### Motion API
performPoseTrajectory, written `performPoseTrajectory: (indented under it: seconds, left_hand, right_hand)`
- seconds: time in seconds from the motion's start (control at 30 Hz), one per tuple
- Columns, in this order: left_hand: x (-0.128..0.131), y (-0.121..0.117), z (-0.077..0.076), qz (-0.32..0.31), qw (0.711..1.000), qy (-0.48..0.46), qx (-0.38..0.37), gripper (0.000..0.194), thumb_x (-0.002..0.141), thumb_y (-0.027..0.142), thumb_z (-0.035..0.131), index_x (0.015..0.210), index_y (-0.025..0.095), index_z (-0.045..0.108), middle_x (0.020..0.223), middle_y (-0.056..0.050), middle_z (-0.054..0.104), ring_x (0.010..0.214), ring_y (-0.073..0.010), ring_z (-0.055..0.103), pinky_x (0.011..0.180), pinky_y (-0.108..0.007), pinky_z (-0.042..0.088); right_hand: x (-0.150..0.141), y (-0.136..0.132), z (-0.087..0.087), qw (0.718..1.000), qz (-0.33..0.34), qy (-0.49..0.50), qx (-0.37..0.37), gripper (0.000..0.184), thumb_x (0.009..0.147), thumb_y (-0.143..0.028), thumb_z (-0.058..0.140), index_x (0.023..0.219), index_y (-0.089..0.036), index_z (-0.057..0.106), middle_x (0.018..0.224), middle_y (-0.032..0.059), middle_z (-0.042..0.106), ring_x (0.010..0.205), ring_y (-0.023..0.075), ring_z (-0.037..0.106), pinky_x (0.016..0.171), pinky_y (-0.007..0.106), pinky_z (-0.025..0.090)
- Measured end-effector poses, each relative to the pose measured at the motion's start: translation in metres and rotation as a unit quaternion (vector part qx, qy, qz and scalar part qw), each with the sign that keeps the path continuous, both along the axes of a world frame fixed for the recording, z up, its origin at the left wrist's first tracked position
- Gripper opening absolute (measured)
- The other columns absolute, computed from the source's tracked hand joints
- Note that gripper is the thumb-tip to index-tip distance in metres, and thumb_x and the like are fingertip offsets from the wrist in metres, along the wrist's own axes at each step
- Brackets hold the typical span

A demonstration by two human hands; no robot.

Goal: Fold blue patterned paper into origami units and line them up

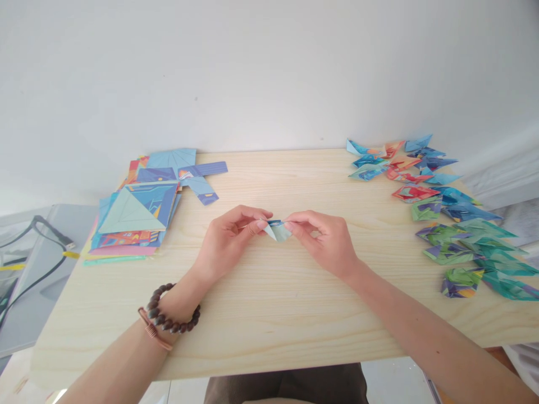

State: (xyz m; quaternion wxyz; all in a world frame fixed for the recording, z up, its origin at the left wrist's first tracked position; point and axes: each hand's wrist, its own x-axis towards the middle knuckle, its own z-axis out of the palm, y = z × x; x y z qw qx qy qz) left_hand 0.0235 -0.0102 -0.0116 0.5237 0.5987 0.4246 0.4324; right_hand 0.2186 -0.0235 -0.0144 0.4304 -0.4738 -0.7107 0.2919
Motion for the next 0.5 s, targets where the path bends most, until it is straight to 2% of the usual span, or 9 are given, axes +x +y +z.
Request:
performPoseTrajectory:
  seconds: [0.1,0.4,0.5]
  left_hand:
    - [0.0010,-0.0006,0.0013,0.008,1.000,-0.022,-0.009,0.016,0.081,0.028,0.063,0.087,0.014,0.060,0.099,-0.010,0.067,0.093,-0.0193,0.063,0.087,-0.033,0.050]
    - [0.0007,-0.0023,0.0026,0.017,1.000,-0.012,-0.007,0.015,0.081,0.027,0.063,0.087,0.013,0.060,0.098,-0.009,0.069,0.090,-0.0193,0.065,0.085,-0.034,0.050]
    - [0.0007,-0.0028,0.0022,0.013,1.000,0.007,-0.002,0.015,0.081,0.028,0.063,0.087,0.014,0.061,0.096,-0.009,0.069,0.089,-0.0195,0.065,0.085,-0.033,0.050]
  right_hand:
    - [0.0002,-0.0004,-0.0012,1.000,-0.018,0.013,-0.011,0.013,0.083,-0.030,0.058,0.087,-0.020,0.065,0.077,-0.0002,0.069,0.064,0.0119,0.065,0.055,0.021,0.051]
    - [0.0004,0.0004,-0.0011,0.998,-0.029,0.041,-0.032,0.015,0.081,-0.032,0.060,0.083,-0.019,0.067,0.072,0.0003,0.069,0.056,0.0114,0.063,0.053,0.021,0.051]
    - [0.0013,0.0005,0.0014,0.998,-0.032,0.042,-0.037,0.014,0.080,-0.032,0.061,0.082,-0.019,0.066,0.072,0.0008,0.069,0.059,0.0129,0.065,0.052,0.021,0.050]
